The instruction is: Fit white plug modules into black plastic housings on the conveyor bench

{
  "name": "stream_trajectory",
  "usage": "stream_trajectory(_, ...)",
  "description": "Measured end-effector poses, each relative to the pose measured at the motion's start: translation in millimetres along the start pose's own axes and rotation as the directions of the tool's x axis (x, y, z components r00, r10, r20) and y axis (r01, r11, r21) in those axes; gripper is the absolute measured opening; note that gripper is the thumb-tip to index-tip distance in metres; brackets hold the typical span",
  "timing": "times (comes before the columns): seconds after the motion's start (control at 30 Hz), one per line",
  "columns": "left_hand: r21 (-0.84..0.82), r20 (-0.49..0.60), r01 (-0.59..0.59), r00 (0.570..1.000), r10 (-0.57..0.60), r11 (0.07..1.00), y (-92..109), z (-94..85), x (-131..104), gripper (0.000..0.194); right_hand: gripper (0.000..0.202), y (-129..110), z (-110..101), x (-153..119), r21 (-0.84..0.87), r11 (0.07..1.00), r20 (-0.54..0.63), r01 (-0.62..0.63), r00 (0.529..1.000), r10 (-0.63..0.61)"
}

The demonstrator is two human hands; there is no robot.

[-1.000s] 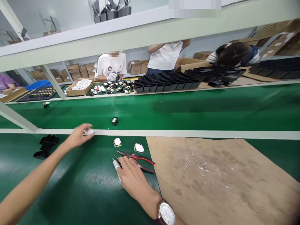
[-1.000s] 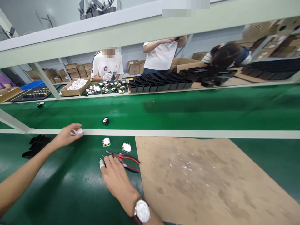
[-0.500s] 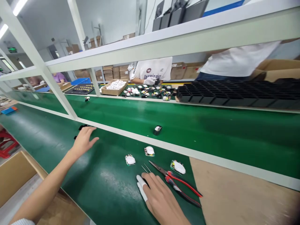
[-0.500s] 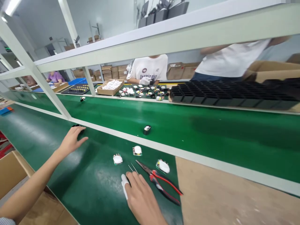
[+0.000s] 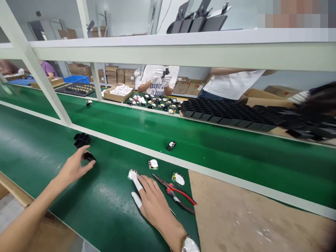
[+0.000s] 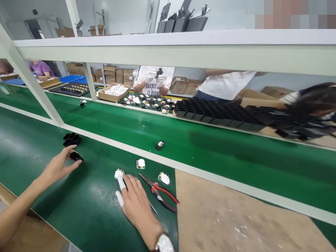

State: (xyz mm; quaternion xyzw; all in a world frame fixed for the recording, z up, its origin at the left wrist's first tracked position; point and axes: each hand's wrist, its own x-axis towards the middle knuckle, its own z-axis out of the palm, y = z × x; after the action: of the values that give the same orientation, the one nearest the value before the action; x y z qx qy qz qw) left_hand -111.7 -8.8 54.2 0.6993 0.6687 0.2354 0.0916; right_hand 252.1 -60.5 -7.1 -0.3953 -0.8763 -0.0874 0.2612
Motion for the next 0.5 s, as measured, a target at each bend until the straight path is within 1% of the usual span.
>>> stream_trajectory(0.03,-0.056,0.075,-0.069,0.995,0.073,0.996,13.3,5.6,-3.4,0.07,0.039,-0.7,-3.1,1.7,0.015,1.0,0.003,-0.011,1.0,0.01)
stream_trajectory(0.1,-0.151,0.202,-0.183,0.956,0.212,0.971,36.0,17.1,-7.1,0.068,0.041,-1.9,-8.7,4.0,0.044,0.998,0.011,-0.039,0.999,0.038)
stream_trajectory(0.17,-0.22,0.286,-0.262,0.903,0.319,0.94,52.8,27.6,-6.5,0.068,0.041,-2.7,-11.5,5.2,0.063,0.997,0.024,-0.041,0.999,0.039)
stream_trajectory(0.23,-0.274,0.338,-0.311,0.855,0.394,0.91,64.0,36.8,-2.4,0.068,0.044,-3.4,-11.1,5.2,0.084,0.996,0.043,-0.013,0.999,0.01)
stream_trajectory(0.3,-0.318,0.374,-0.335,0.815,0.442,0.887,71.2,45.3,3.5,0.07,0.049,-4.2,-9.5,4.4,0.111,0.994,0.066,-0.002,0.998,-0.006)
stream_trajectory(0.37,-0.353,0.387,-0.352,0.789,0.477,0.867,75.6,54.4,9.1,0.069,0.053,-5.3,-9.1,3.2,0.143,0.989,0.087,-0.028,0.996,0.016)
stream_trajectory(0.43,-0.392,0.368,-0.366,0.778,0.508,0.844,78.0,64.1,12.9,0.068,0.056,-6.6,-11.2,2.2,0.172,0.983,0.102,-0.064,0.994,0.047)
stream_trajectory(0.5,-0.44,0.32,-0.375,0.783,0.533,0.816,78.7,73.3,14.0,0.066,0.059,-8.3,-15.2,1.6,0.205,0.977,0.128,-0.061,0.991,0.035)
